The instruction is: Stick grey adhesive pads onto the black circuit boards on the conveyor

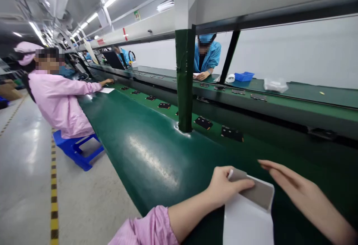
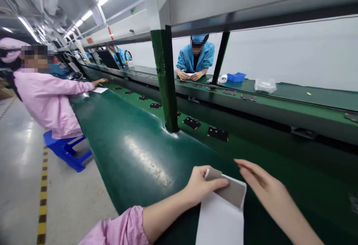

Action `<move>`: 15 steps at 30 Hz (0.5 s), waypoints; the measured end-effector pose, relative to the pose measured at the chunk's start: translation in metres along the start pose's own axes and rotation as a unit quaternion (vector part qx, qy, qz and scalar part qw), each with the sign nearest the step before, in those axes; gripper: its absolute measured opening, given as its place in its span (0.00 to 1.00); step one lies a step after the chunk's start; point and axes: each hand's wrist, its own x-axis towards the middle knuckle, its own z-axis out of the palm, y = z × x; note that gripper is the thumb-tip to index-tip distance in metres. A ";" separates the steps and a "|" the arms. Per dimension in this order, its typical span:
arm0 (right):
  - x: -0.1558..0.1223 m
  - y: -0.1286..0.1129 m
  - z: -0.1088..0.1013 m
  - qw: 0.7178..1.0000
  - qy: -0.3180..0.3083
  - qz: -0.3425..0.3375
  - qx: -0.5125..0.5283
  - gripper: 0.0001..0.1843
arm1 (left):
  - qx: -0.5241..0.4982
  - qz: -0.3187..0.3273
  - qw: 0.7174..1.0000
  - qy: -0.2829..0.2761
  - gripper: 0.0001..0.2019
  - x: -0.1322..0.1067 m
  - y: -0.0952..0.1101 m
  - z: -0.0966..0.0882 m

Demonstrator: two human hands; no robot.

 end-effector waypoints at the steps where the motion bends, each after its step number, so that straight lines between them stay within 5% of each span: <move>1: 0.000 -0.008 0.007 0.999 -0.029 0.011 0.031 0.23 | 0.000 0.013 1.000 -0.005 0.16 0.000 0.000 -0.002; 8: -0.019 -0.032 0.005 0.977 -0.157 0.047 0.136 0.20 | 0.055 0.059 0.996 -0.039 0.14 0.002 -0.003 -0.003; 15: -0.023 -0.027 -0.008 0.985 -0.111 0.033 0.131 0.16 | 0.045 0.068 0.995 -0.054 0.15 -0.002 -0.001 0.000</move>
